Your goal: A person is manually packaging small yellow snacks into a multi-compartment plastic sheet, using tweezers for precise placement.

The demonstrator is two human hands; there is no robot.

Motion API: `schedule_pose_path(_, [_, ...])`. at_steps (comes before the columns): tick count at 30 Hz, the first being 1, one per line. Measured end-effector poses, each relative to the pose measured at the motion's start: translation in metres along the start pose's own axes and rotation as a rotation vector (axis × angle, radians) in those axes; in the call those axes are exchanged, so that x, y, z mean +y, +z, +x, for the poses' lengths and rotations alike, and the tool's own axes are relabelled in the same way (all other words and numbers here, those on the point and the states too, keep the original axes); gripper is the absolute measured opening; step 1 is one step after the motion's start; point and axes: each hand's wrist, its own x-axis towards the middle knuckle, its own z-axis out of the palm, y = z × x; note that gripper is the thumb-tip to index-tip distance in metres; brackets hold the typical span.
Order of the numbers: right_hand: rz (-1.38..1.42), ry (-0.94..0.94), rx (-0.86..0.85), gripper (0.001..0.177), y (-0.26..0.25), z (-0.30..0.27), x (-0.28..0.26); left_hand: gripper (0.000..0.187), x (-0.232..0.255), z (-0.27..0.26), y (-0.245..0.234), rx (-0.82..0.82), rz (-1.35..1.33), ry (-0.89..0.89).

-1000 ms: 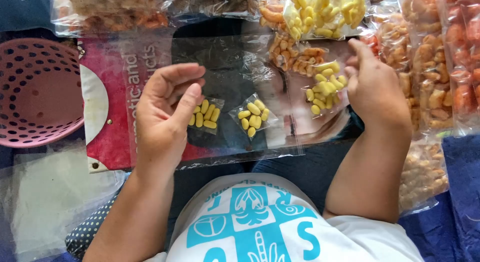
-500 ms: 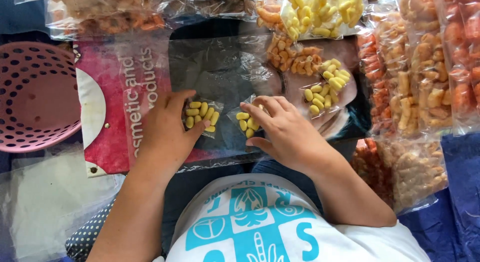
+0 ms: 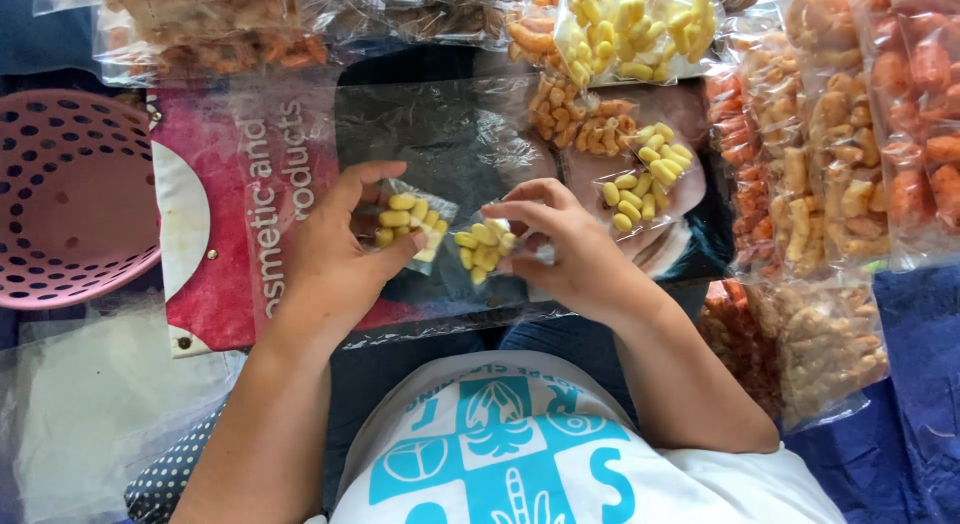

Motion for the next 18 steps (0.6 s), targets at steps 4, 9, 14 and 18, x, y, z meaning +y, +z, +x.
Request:
schedule_pose_path(4, [-0.027, 0.002, 0.030, 0.039, -0.020, -0.003, 0.001, 0.066, 0.015, 0.000, 0.011, -0.061, -0.228, 0.063])
schedule_pose_path(9, [-0.186, -0.158, 0.513, 0.021, -0.072, -0.025, -0.001, 0.066, 0.035, 0.008, 0.051, -0.232, -0.354, 0.125])
schedule_pose_path(14, [-0.503, 0.153, 0.694, 0.037, -0.100, -0.031, 0.018, 0.068, 0.069, 0.013, 0.114, -0.445, -0.170, 0.129])
schedule_pose_path(18, [-0.686, 0.179, 0.673, 0.038, -0.095, -0.029, 0.030, 0.088, 0.062, 0.029, 0.171, -0.485, 0.138, 0.237])
